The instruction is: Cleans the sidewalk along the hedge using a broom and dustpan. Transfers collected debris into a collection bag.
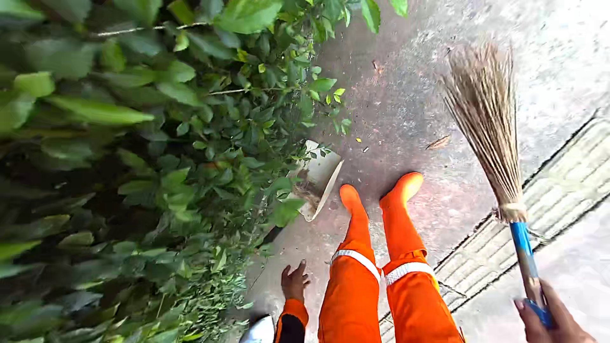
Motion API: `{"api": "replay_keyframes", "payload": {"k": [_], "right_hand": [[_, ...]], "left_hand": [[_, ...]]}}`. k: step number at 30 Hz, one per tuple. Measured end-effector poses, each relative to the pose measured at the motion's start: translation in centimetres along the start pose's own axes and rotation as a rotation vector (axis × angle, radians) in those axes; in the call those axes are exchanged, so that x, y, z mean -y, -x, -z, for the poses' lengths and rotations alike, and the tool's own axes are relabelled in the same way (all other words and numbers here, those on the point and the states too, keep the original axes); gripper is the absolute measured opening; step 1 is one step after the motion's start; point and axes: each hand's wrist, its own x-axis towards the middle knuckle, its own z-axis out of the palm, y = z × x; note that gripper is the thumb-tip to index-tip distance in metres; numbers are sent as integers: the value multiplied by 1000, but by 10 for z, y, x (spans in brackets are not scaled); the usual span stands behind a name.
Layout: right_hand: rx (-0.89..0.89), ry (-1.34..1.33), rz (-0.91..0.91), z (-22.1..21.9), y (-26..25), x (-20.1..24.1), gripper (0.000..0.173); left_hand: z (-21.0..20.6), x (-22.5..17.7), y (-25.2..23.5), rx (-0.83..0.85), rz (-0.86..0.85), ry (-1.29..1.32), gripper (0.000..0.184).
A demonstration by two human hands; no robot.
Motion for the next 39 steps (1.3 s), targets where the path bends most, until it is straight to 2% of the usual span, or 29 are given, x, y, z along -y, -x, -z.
{"api": "replay_keyframes", "payload": {"k": [2, 4, 6, 8, 9, 11, 14, 17, 20, 22, 25, 27, 29, 30, 32, 33, 35, 37, 39], "right_hand": [[-110, -1, 132, 5, -43, 35, 70], [-160, 21, 187, 6, -96, 88, 66], [-110, 40, 150, -2, -140, 144, 60], [-27, 49, 105, -30, -166, 183, 56], [38, 79, 96, -51, -166, 192, 52], [215, 227, 126, -100, -135, 199, 51], [489, 500, 197, -152, -46, 163, 61], [563, 503, 280, -139, 32, 131, 66], [384, 361, 322, -96, 76, 121, 68], [229, 335, 320, -89, 64, 148, 62], [68, 344, 323, -114, -19, 227, 54], [73, 350, 338, -153, -64, 278, 47], [175, 470, 414, -199, -69, 302, 38], [240, 534, 480, -218, -59, 299, 36], [377, 605, 548, -232, -5, 257, 40], [416, 596, 560, -223, 26, 231, 41], [530, 571, 457, -177, 83, 201, 55], [432, 461, 334, -129, 118, 174, 64], [189, 397, 267, -95, 108, 165, 61]], "left_hand": [[23, 10, -26, -33, -68, 147, 104], [31, -3, -55, -19, -159, 197, 114], [29, -27, -78, -13, -199, 195, 103], [23, -46, -100, 11, -268, 254, 84], [21, -50, -113, 25, -306, 318, 74], [14, -61, -136, -25, -385, 400, 56], [12, -48, -158, -73, -431, 406, 47], [18, -50, -152, -137, -458, 357, 55], [35, -51, -141, -236, -432, 161, 65], [46, -41, -147, -284, -456, 101, 63], [51, -35, -154, -333, -485, 48, 63], [52, -29, -161, -357, -520, -4, 61], [52, -34, -168, -375, -538, -17, 60], [53, -40, -172, -371, -533, -13, 62], [61, -36, -177, -316, -520, -15, 62], [65, -37, -180, -292, -523, -1, 61], [74, -44, -185, -268, -520, 11, 60], [83, -43, -184, -257, -486, -3, 66], [87, -36, -189, -282, -481, 7, 68]]}}
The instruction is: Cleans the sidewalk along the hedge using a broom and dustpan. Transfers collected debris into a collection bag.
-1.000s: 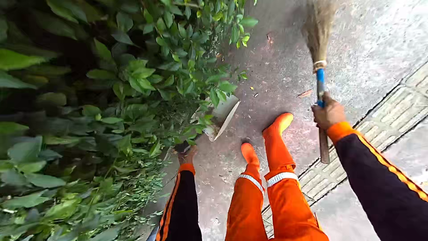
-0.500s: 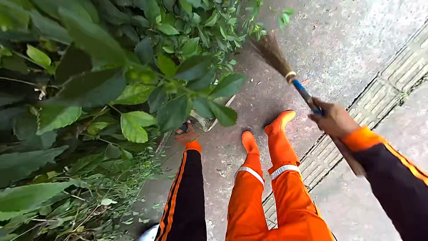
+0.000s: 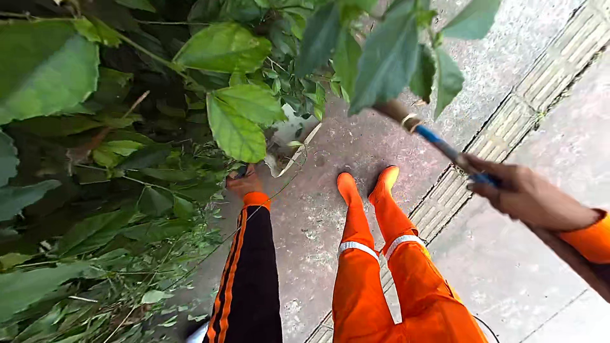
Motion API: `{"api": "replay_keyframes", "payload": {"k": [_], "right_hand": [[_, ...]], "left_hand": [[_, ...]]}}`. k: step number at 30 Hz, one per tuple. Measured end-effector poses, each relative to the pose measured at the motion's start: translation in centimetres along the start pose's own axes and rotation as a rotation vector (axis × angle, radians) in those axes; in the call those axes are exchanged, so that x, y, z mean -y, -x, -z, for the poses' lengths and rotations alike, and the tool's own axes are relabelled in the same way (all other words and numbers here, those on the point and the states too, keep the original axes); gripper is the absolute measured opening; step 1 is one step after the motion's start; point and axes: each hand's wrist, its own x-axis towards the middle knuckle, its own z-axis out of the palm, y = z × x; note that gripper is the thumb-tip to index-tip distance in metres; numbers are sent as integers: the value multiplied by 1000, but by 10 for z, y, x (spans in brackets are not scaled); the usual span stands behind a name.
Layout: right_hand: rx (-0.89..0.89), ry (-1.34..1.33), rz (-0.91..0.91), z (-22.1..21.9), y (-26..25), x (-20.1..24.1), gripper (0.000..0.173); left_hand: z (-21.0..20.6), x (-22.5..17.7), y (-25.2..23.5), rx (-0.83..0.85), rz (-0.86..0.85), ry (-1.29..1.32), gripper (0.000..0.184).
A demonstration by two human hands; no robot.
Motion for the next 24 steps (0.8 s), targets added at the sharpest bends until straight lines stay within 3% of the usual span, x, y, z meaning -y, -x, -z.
{"api": "replay_keyframes", "payload": {"k": [2, 4, 7, 10, 13, 14, 16, 18, 20, 22, 24], "right_hand": [[-201, 13, -47, 28, -53, -14, 60], [-287, -8, -97, 48, -127, -9, 55], [-171, 61, -45, 29, -191, 7, 45], [81, 216, 147, -20, -150, 12, 56], [261, -17, 54, -44, -36, -19, 66], [242, -159, -19, -48, -3, -35, 67], [35, -420, -174, -62, 45, -67, 66], [-219, -591, -339, -69, 46, -91, 64], [-312, -668, -499, -73, 10, -109, 61], [-176, -647, -540, -84, -27, -111, 58], [45, -539, -413, -102, -36, -94, 63]], "left_hand": [[-3, 13, -4, -20, -16, -7, 73], [-7, 18, -3, -37, -55, -25, 74], [-9, 15, 3, -26, -125, -52, 65], [-11, 15, 0, -12, -114, -91, 63], [-1, 10, -3, 8, -152, -21, 56], [4, 10, -5, 18, -162, 23, 53], [16, 16, -8, 40, -146, 20, 55], [19, 21, -14, 39, -122, -18, 66], [19, 28, -17, 45, -119, -75, 78], [20, 26, -11, 43, -125, -111, 79], [14, 22, -7, 33, -155, -50, 69]]}}
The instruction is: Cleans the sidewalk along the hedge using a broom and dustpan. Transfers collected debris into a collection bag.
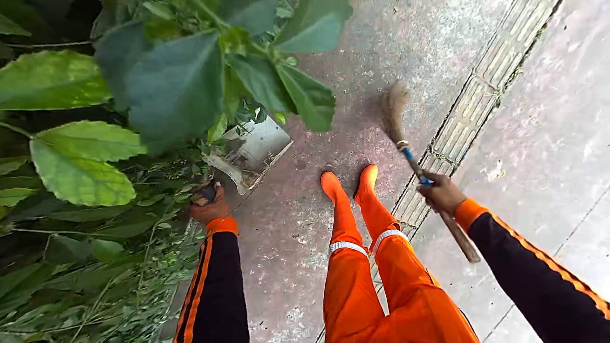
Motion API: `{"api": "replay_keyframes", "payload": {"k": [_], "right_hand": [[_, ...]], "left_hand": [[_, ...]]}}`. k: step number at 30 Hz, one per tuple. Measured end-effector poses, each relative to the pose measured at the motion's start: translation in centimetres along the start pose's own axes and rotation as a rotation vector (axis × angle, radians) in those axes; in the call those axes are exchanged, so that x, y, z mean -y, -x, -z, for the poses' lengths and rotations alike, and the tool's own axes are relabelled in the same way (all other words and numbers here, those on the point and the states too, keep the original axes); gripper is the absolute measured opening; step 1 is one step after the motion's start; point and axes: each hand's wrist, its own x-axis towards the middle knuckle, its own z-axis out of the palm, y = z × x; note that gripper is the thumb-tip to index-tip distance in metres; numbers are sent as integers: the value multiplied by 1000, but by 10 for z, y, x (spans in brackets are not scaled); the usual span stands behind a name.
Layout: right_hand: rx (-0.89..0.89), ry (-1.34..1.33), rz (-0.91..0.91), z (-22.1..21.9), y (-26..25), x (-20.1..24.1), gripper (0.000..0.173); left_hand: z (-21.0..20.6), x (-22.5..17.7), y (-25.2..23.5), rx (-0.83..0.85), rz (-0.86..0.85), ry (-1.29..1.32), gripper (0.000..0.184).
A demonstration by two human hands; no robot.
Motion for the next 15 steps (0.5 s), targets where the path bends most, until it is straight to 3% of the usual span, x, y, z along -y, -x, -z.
{"api": "replay_keyframes", "payload": {"k": [2, 4, 8, 12, 15], "right_hand": [[162, 81, 91, -21, 30, -3, 70], [211, 79, 166, -18, 73, -8, 71], [18, 79, 265, 7, 101, 16, 68], [-257, 241, 264, 17, 16, 85, 65], [-163, 594, 371, -5, -50, 133, 61]], "left_hand": [[-2, 4, 3, -12, -22, 33, 60], [-2, 12, 1, -43, -23, 51, 56], [5, 19, 1, -86, 27, 5, 58], [2, 32, 3, -108, 24, -15, 53], [0, 34, 7, -94, 27, -79, 52]]}}
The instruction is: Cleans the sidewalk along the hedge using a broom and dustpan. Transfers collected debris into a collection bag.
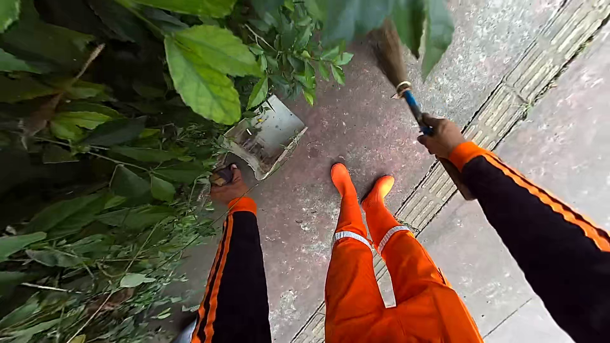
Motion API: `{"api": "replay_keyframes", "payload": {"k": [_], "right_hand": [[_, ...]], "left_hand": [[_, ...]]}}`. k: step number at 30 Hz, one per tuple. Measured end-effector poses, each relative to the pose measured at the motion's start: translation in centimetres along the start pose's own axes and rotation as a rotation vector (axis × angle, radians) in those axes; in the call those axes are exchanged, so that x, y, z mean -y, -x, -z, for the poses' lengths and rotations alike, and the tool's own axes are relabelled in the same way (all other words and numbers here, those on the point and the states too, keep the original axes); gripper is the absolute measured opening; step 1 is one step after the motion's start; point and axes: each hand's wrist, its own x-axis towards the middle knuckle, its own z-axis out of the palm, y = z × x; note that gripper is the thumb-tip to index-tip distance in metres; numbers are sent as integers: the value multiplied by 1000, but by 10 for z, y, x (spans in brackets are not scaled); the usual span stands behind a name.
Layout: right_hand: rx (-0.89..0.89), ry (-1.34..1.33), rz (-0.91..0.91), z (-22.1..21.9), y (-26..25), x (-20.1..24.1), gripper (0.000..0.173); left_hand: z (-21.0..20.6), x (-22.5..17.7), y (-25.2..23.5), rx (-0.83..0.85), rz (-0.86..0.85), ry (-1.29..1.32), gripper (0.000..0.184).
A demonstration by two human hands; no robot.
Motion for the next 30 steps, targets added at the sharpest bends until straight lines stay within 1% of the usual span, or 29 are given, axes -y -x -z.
{"api": "replay_keyframes", "payload": {"k": [1, 3, 4, 5, 6, 7, 8, 10, 11, 12, 13, 14, 15, 17, 19, 20, 21, 23, 24, 25, 27, 28, 30], "right_hand": [[81, 122, 87, -7, -6, 14, 59], [183, 241, 252, -18, 13, 28, 67], [206, 223, 308, -21, 36, 22, 70], [257, 163, 307, -20, 65, 12, 72], [307, 73, 258, -16, 94, 0, 73], [310, -22, 189, -14, 123, -15, 71], [257, -128, 107, -16, 148, -32, 70], [59, -323, -96, -29, 177, -60, 69], [-29, -380, -205, -37, 178, -69, 69], [-86, -387, -302, -46, 168, -78, 70], [-102, -357, -377, -55, 151, -87, 71], [-69, -298, -417, -64, 132, -94, 72], [0, -216, -405, -74, 117, -100, 72], [139, -76, -276, -89, 110, -108, 74], [145, -59, -120, -96, 138, -118, 73], [114, -88, -64, -96, 158, -122, 71], [68, -124, -28, -93, 176, -124, 70], [-41, -187, -51, -89, 206, -123, 70], [-94, -209, -94, -88, 213, -123, 70], [-140, -223, -146, -87, 211, -122, 71], [-177, -235, -248, -81, 188, -117, 72], [-165, -237, -283, -77, 168, -108, 71], [-68, -197, -276, -75, 123, -74, 70]], "left_hand": [[1, -4, 1, 4, 10, -25, 53], [5, -13, -1, 22, 65, -25, 62], [8, -12, -1, 31, 101, 5, 68], [10, -9, -3, 46, 132, 45, 72], [11, -10, -6, 57, 155, 82, 74], [13, -11, -8, 85, 182, 99, 76], [16, -11, -9, 96, 190, 110, 74], [19, -10, -10, 108, 188, 93, 75], [18, -10, -11, 108, 177, 76, 75], [17, -11, -11, 111, 169, 62, 78], [16, -12, -11, 102, 156, 59, 80], [15, -11, -12, 86, 142, 53, 81], [11, -8, -14, 69, 129, 41, 82], [5, -4, -19, 72, 121, 26, 89], [3, 4, -22, 88, 122, 16, 92], [3, 7, -22, 89, 118, 15, 89], [3, 6, -22, 77, 109, 36, 82], [6, 2, -18, 58, 83, 90, 67], [8, 1, -17, 65, 86, 108, 67], [8, 0, -16, 76, 105, 127, 73], [5, 2, -16, 63, 140, 166, 82], [3, 3, -16, 38, 144, 179, 82], [3, 3, -16, 8, 139, 182, 78]]}}
